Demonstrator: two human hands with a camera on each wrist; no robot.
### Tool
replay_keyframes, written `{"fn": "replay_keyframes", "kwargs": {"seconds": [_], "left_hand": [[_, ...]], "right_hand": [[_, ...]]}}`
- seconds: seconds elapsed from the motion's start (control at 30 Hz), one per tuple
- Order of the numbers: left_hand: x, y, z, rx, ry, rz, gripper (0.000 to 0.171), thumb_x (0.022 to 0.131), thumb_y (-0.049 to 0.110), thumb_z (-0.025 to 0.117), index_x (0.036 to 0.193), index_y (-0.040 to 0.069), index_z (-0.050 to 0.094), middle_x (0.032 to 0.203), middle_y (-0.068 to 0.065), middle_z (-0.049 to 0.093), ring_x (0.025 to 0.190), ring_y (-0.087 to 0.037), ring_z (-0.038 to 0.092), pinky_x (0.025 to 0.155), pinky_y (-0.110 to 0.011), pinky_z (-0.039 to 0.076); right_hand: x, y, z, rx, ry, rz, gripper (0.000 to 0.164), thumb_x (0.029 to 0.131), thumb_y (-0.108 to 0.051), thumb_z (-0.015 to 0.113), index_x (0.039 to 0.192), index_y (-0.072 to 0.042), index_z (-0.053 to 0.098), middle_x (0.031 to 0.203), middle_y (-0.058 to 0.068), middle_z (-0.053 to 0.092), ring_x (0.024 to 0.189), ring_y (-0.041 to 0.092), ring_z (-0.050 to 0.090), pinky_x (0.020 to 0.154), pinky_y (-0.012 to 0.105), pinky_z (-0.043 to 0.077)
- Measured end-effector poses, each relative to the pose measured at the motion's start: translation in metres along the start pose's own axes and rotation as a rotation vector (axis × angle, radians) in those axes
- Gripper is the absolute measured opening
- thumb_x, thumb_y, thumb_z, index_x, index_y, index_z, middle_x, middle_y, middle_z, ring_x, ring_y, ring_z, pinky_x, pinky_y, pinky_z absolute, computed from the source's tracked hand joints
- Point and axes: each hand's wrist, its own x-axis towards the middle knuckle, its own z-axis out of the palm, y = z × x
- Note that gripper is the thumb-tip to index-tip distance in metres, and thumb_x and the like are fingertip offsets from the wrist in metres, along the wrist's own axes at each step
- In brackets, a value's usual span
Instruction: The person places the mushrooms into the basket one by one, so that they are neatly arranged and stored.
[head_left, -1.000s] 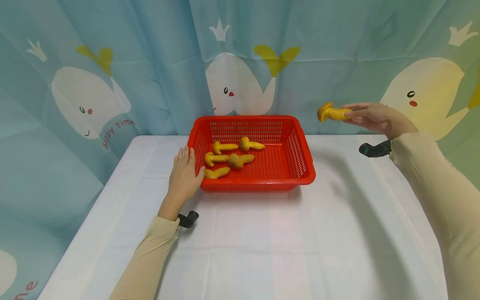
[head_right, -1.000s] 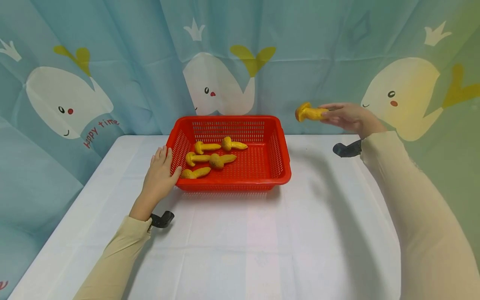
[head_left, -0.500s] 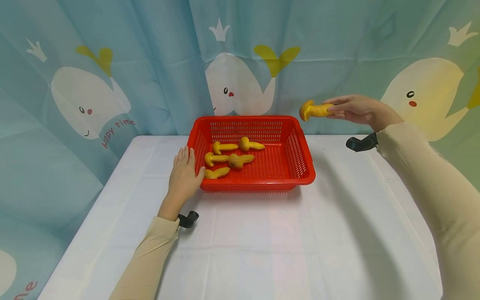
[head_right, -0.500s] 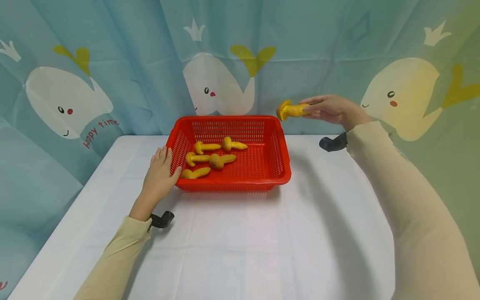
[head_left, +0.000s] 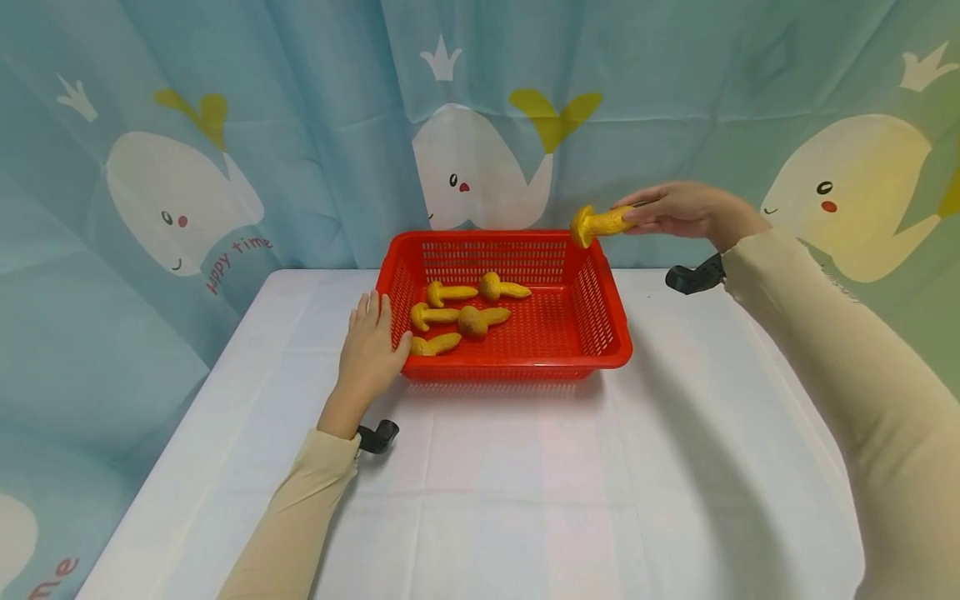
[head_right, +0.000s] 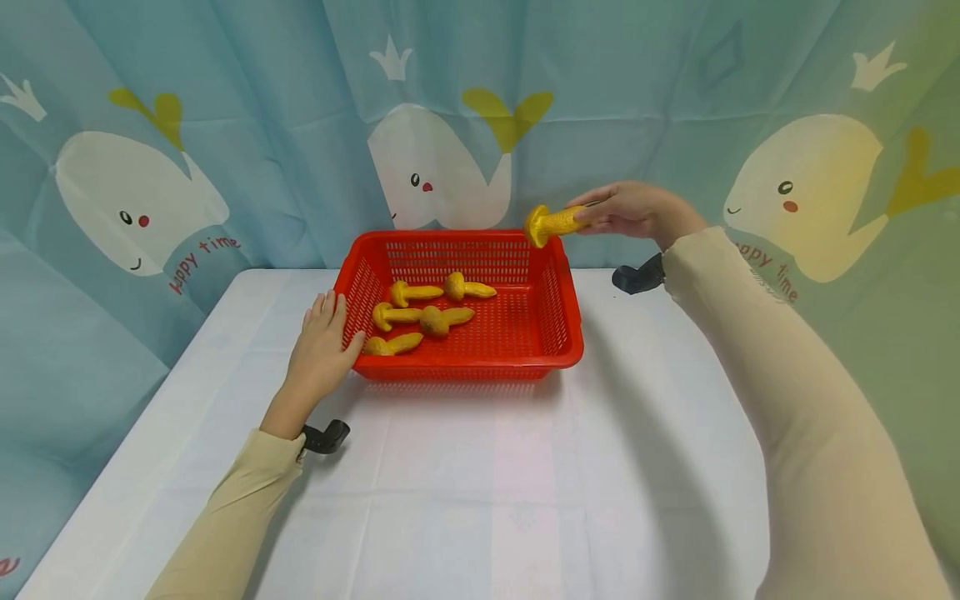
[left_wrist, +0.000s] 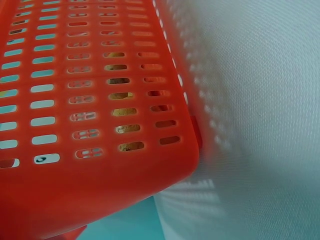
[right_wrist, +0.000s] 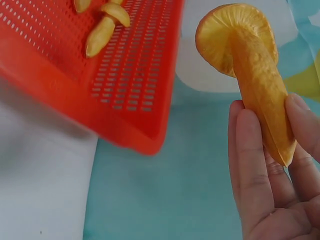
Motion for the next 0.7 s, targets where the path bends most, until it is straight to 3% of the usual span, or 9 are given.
{"fn": "replay_keyframes", "kwargs": {"seconds": [0.7], "left_hand": [[-0.001,0.0,-0.001,-0.022,0.028,0.009,0.065,0.093,0.027,0.045,0.143,-0.011,0.026,0.151,-0.03,0.021,0.144,-0.041,0.014,0.118,-0.051,0.012]], "right_hand": [[0.029,-0.007,0.032,-0.1,-0.067,0.028,0.015,0.091,-0.01,0.059,0.089,-0.018,0.072,0.097,-0.003,0.066,0.091,0.013,0.063,0.079,0.021,0.056]]}}
